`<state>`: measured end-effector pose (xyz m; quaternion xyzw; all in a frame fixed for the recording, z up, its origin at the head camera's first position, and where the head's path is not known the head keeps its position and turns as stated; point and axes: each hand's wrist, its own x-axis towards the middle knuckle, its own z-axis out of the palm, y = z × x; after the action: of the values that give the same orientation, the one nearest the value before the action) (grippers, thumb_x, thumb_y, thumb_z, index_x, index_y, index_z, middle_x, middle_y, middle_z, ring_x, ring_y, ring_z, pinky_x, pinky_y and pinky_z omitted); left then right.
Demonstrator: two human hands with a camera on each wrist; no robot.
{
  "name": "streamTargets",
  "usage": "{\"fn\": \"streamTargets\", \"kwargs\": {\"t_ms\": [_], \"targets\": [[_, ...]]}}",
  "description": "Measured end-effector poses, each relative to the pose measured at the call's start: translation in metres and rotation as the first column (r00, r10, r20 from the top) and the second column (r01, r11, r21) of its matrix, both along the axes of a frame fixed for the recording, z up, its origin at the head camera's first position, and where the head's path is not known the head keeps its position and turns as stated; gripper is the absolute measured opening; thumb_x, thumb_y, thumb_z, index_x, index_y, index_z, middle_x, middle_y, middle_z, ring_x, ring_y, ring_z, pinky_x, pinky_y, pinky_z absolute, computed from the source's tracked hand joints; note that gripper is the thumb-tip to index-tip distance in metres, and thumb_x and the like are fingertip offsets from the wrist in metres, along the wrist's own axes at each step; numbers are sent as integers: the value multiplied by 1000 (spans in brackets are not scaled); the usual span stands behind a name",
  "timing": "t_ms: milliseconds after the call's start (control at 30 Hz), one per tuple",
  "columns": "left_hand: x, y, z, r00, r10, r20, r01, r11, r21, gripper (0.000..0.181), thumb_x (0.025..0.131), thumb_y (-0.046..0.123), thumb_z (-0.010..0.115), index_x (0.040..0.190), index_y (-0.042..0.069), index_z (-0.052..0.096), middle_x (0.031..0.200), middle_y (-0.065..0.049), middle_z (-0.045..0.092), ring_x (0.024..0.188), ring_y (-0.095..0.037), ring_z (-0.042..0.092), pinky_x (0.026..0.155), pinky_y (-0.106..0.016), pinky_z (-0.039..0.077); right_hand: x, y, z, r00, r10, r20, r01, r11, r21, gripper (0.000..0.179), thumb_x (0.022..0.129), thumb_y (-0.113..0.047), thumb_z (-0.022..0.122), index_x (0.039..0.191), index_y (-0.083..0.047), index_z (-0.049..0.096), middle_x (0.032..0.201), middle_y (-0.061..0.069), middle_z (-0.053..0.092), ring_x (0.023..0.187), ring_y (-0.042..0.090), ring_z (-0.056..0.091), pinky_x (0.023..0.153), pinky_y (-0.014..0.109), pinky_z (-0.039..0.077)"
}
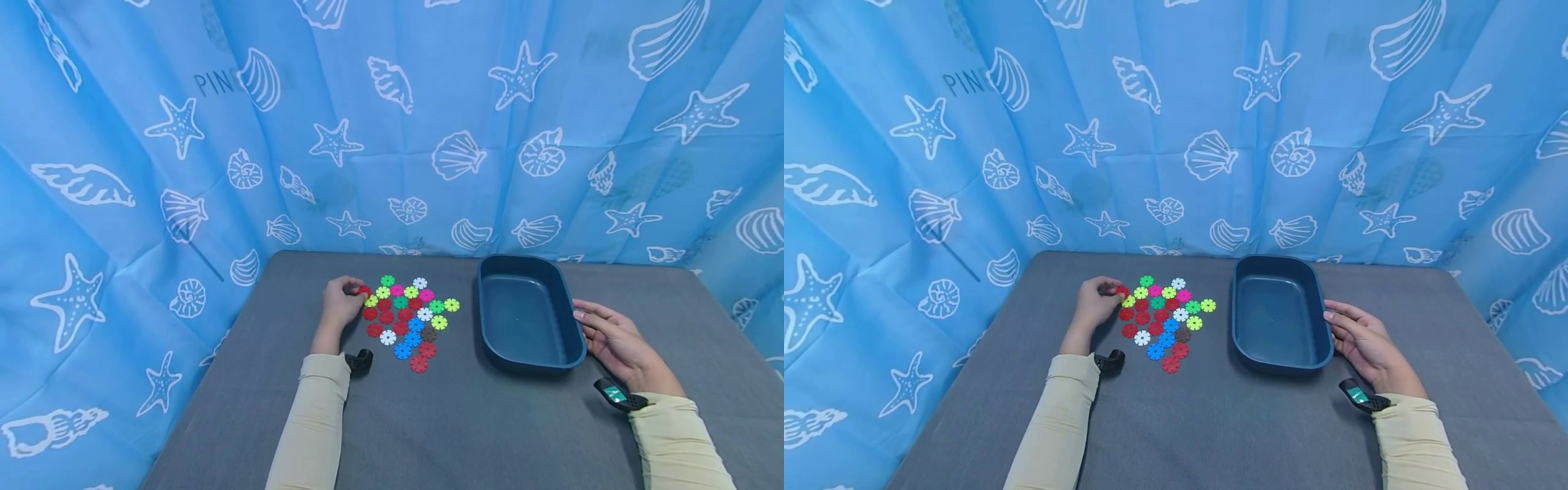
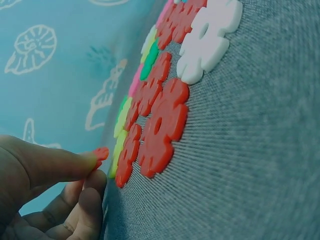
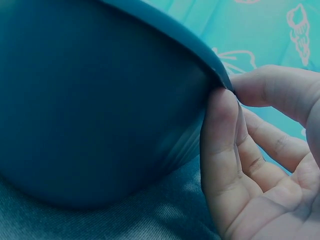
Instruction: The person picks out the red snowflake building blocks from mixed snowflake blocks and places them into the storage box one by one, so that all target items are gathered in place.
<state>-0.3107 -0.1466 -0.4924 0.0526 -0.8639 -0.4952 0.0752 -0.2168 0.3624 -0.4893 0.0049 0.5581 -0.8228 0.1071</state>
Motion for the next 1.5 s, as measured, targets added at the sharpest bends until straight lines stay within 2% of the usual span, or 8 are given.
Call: {"fn": "streamTargets", "kwargs": {"t_ms": [267,900,1167,1500], "targets": [[1,1,1,1000,-13,18,12,1000,3,20,95,4,77,115,5,77,110,-15,71,106,-32,66,92,-49,58,0,0,0,1000,-7,7,7,1000,10,25,110,-10,57,122,-23,75,111,-4,79,96,10,76,76,29,63],[3,6,4,998,-58,12,57,997,47,22,95,9,80,116,8,78,111,-12,72,110,-30,67,94,-49,57,1,0,0,1000,-13,8,13,1000,8,25,110,-10,57,121,-23,75,110,-4,79,95,11,76,76,30,63],[4,7,5,997,-69,16,67,992,103,21,95,10,79,116,9,78,111,-12,70,110,-30,67,91,-47,58,2,1,0,1000,-13,8,13,1000,13,25,110,-10,57,121,-23,75,111,-4,79,96,11,76,76,30,63],[5,9,7,996,-73,46,67,991,118,21,95,13,80,115,11,78,110,-10,69,108,-28,65,83,-40,58,2,0,1,1000,-15,17,15,1000,20,24,110,-11,58,120,-24,75,110,-4,79,96,10,76,76,30,63]]}}
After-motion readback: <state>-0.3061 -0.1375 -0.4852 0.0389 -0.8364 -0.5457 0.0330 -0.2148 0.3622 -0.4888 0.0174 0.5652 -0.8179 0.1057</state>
